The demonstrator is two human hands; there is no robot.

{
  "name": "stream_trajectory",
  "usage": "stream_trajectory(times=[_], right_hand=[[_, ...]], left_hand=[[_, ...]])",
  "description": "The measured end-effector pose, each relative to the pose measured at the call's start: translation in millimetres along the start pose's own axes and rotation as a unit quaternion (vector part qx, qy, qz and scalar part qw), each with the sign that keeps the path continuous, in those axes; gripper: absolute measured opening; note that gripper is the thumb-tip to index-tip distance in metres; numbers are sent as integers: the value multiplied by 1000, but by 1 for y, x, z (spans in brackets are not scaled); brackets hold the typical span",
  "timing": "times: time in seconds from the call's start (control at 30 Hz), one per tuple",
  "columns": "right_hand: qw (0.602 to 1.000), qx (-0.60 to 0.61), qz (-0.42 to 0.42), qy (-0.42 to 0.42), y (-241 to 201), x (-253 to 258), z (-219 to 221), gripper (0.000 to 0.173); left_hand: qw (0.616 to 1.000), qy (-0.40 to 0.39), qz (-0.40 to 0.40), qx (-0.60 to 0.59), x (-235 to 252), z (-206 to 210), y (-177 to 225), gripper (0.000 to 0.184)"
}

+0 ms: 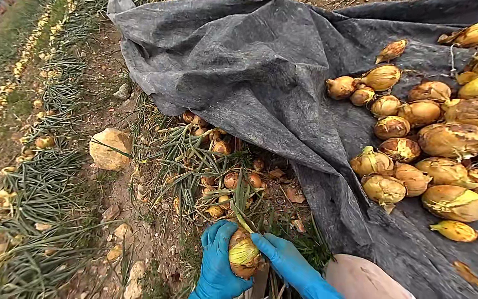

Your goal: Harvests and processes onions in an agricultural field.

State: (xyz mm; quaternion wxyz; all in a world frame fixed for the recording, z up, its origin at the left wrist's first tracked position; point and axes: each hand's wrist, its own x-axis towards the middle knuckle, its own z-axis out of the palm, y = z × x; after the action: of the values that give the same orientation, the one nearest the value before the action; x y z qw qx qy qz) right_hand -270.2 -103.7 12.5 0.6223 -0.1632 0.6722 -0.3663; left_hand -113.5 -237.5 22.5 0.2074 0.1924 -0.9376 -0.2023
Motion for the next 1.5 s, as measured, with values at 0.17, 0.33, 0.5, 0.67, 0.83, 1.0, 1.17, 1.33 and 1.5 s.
stream_trajectory(times=[0.17, 0.33, 0.5, 0.67, 0.83, 1.0, 1.17, 1.33, 1.5], right_hand=[[999, -29, 24, 21, -3, 5, 5, 66], [992, 89, 84, 2, -1, 9, 15, 62], [972, 205, 97, -66, -16, -18, 25, 55], [915, 396, 71, 23, -19, -23, 5, 64], [986, 82, 138, 43, 22, 35, 9, 59], [988, 78, 130, 2, 27, 38, 23, 57], [941, 296, 102, 129, 27, 1, 12, 31], [890, 364, 81, 264, 35, -27, 4, 21], [907, 300, 29, 293, 46, 10, -21, 26]], left_hand=[[996, -28, 1, 87, -17, 11, 5, 95], [991, -86, -38, 91, -12, 5, 19, 104], [986, -63, -106, 110, -10, 3, 19, 101], [850, 50, -510, -123, 3, -38, -50, 89], [712, 198, -483, -469, 23, -60, -26, 76], [686, -64, -215, -692, 107, -49, 29, 77], [916, -317, -127, -212, 211, 20, 19, 36], [770, -607, -45, 191, 201, 136, -24, 72], [814, -523, -151, 205, 183, 127, -31, 83]])
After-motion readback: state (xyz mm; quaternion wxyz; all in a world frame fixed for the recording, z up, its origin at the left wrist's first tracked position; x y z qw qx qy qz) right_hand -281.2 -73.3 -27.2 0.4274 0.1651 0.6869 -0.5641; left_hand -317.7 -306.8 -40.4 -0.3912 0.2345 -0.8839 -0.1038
